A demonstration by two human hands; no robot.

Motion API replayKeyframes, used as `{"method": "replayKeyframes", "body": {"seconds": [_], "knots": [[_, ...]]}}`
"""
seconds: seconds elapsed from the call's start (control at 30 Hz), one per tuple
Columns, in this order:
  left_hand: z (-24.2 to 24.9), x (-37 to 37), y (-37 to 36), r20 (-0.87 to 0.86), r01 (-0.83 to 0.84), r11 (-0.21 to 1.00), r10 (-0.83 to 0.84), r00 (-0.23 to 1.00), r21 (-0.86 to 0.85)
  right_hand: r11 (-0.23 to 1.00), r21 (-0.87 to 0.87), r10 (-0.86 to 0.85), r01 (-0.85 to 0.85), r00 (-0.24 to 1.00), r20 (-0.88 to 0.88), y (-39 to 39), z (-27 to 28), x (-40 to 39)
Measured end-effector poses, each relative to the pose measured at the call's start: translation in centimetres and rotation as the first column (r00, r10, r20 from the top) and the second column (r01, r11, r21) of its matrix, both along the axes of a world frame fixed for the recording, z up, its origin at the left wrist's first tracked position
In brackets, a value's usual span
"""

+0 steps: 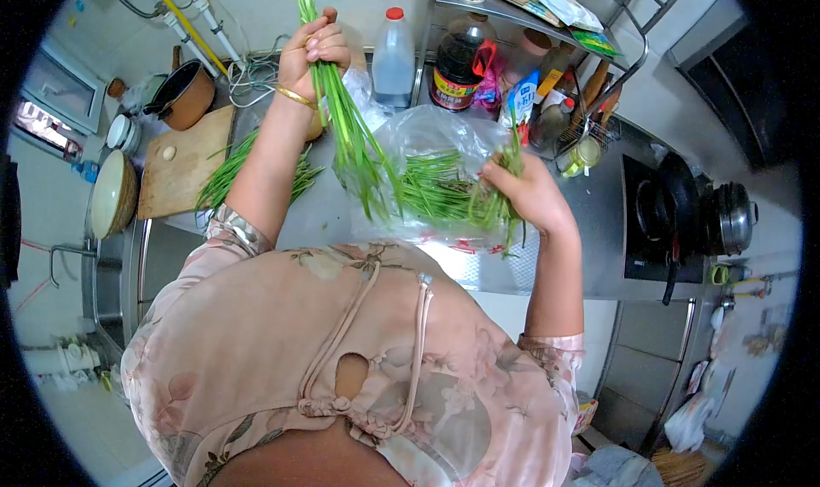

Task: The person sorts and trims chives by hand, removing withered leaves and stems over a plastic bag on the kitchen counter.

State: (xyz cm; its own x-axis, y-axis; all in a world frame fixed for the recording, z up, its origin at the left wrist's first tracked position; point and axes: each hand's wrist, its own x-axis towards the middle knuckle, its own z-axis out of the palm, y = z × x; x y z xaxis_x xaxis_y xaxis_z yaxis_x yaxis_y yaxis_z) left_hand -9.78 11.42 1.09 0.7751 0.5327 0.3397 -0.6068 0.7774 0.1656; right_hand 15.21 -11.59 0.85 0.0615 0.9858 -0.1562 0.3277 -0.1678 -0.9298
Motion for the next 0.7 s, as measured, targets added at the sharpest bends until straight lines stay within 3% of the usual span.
{"method": "replayKeyframes", "body": {"seconds": [0.1, 0.13, 0.23, 0.53, 0.63, 0.7], "knots": [[0.3, 0.5, -0.4, 0.041, 0.037, 0.999, -0.036, 0.999, -0.039, 0.990, 0.099, 0.100, -0.097, 0.995, -0.027, 2.0, 1.2, -1.9], [0.3, 0.5, -0.4, 0.049, 0.042, 0.998, -0.040, 0.998, -0.041, 0.997, 0.081, 0.028, -0.012, 0.979, -0.202, 2.4, 1.1, -3.0], [0.6, 0.6, -0.9, 0.046, 0.018, 0.999, -0.017, 0.999, -0.034, 0.986, 0.083, 0.150, -0.147, 0.988, -0.029, 4.3, 1.8, -4.7], [0.6, 0.6, -1.0, -0.009, -0.052, 0.999, 0.051, 0.999, -0.004, 0.919, 0.307, 0.226, -0.248, 0.968, 0.105, 5.9, 4.9, -9.5], [0.7, 0.9, -1.1, -0.045, -0.088, 0.996, 0.089, 0.995, 0.017, 0.877, 0.361, 0.159, -0.318, 0.900, 0.406, 7.1, 4.3, -10.2], [0.8, 1.1, -1.2, -0.056, -0.095, 0.995, 0.096, 0.994, 0.024, 0.910, 0.289, 0.152, -0.298, 0.887, 0.436, 7.4, 4.5, -10.3]]}}
